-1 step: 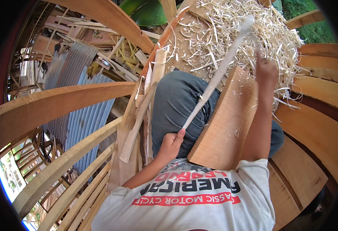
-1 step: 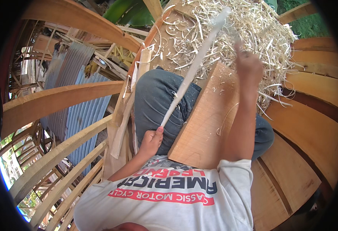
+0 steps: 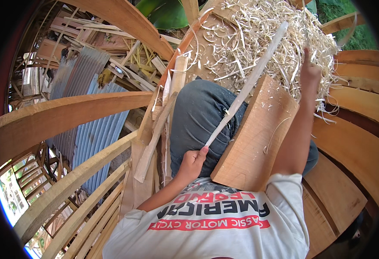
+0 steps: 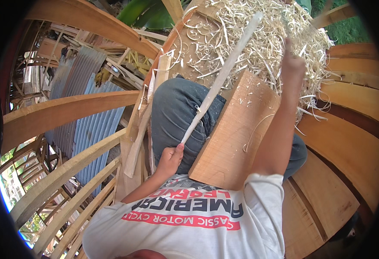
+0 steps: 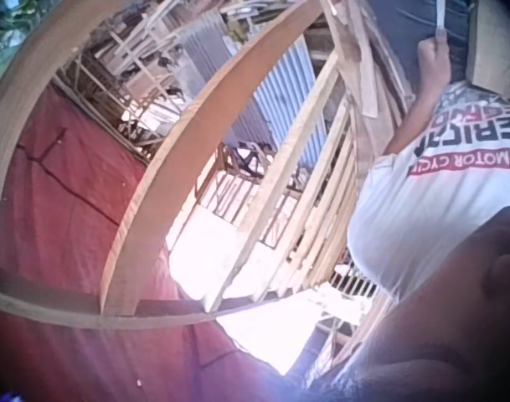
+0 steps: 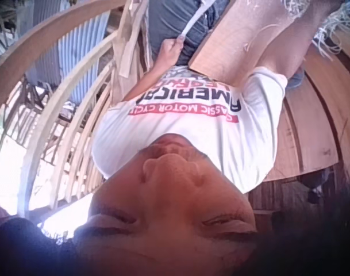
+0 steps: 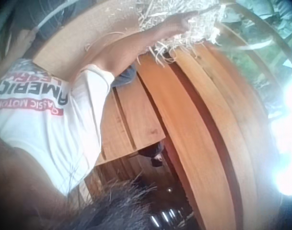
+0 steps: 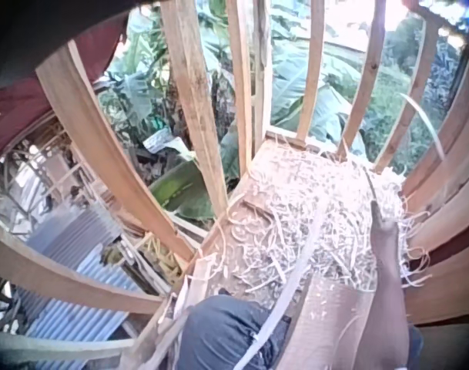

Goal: The person sits cross-legged on a wooden platform and uses a curved knife to shave thin strips from a long piece of wood. The person holds the wood with one hand and repeatedly draws the knife along its length to produce wood shavings.

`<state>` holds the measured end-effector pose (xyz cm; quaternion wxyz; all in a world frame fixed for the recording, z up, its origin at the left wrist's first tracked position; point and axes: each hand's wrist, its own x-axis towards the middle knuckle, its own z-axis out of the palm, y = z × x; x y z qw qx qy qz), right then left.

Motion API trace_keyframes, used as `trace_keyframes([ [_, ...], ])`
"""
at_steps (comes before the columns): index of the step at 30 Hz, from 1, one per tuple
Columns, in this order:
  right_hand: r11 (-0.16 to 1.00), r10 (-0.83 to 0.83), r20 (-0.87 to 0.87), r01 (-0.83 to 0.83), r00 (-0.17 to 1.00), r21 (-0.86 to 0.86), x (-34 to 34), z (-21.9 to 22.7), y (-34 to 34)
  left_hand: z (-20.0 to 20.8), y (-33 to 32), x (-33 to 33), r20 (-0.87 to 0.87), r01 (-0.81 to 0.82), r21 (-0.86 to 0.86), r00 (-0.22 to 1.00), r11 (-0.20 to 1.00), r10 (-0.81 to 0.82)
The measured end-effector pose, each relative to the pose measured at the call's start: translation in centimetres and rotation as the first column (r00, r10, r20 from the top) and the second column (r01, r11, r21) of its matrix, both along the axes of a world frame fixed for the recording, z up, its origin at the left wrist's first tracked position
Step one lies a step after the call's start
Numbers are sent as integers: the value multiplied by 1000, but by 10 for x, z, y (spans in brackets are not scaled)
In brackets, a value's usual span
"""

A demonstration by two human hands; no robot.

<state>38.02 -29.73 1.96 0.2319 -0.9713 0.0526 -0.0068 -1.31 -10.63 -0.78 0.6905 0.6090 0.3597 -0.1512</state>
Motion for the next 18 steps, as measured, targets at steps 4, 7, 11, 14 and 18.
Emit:
trace_keyframes([
  [4,998,-51,96,55,994,-44,36,60,-14,-4,3,2,3,8,0,1000,1000,-8],
  [7,965,169,58,-153,984,-213,-8,61,-1,1,3,3,-24,-39,-48,999,998,38],
  [11,820,551,-5,-543,834,-181,-128,37,17,4,0,2,-34,-32,-10,999,999,32],
  [14,770,604,-35,-594,796,-232,-154,20,20,2,-3,1,-3,-36,28,999,999,36],
  [18,697,683,103,-605,723,-385,-126,17,30,6,-12,5,11,-41,164,999,986,39],
])
